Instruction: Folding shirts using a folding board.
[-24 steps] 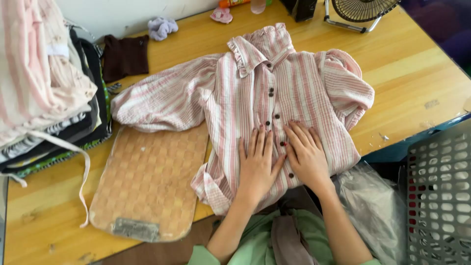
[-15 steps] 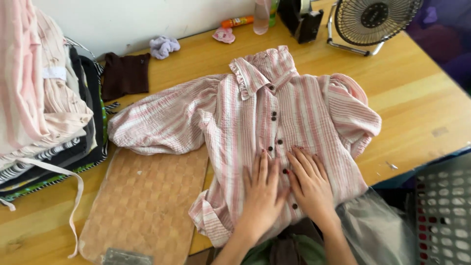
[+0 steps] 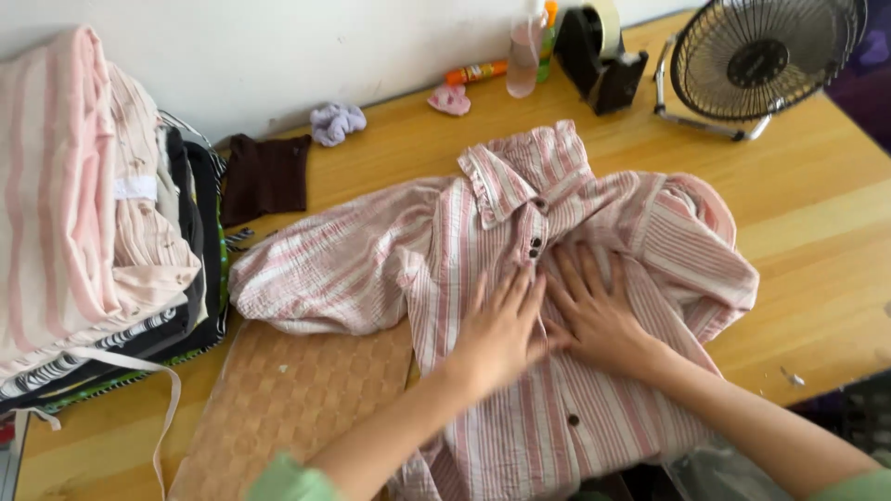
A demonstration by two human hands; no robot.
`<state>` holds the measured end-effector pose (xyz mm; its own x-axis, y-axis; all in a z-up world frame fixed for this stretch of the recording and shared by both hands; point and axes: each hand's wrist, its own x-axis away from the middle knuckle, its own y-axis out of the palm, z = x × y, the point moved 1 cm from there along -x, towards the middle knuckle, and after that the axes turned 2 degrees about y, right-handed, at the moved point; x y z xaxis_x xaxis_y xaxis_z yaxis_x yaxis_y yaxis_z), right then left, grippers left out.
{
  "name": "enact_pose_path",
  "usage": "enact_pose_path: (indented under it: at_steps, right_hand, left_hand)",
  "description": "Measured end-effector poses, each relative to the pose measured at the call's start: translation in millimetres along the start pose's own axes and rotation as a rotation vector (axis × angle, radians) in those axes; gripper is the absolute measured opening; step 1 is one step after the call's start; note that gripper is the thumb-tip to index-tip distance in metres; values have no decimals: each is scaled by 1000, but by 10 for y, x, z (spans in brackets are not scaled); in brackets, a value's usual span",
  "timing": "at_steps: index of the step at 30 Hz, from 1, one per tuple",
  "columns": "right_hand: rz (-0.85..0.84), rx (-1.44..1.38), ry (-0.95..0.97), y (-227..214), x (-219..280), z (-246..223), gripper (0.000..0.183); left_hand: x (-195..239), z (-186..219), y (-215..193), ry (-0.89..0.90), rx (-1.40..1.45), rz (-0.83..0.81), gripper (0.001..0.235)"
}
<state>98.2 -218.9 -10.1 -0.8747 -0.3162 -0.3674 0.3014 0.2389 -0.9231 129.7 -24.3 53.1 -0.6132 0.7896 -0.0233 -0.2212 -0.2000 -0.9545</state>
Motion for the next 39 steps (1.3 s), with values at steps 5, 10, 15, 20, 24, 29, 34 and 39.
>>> enact_pose_path:
  at_steps: [5,10,15,20,24,29,34,39]
  right_hand:
    - [-154,127,126,526,-845,506,80]
    - [-49,112,184,618,-1090,360,70]
    - [95,-66,224,347,-1018,357,61]
    - [164,-231,130,123,-964,402,44]
    - [252,-347,136,208,-933,466,18]
    - [188,-392,94,57,-910,418,20]
    - [87,-382,54,-30,-874,449,22]
    - [87,-452,54,-18,-853,492,22]
  left_hand:
    - [-815,-777,493,-160,106,207,80]
    - [-791,-865,523,-187,-76,639,54]
    - [-754,-1007,451,-159,453,913,41]
    - [-759,-1147,397,-257,716,909,38]
    - [-859,-1353,580,-142,1059,767,26]
    - [-802,-1124,410,-119,843,668,20]
    - [-759,-970,267,-122,444,669,38]
    - [-763,-1154,400,-102,554,672,26]
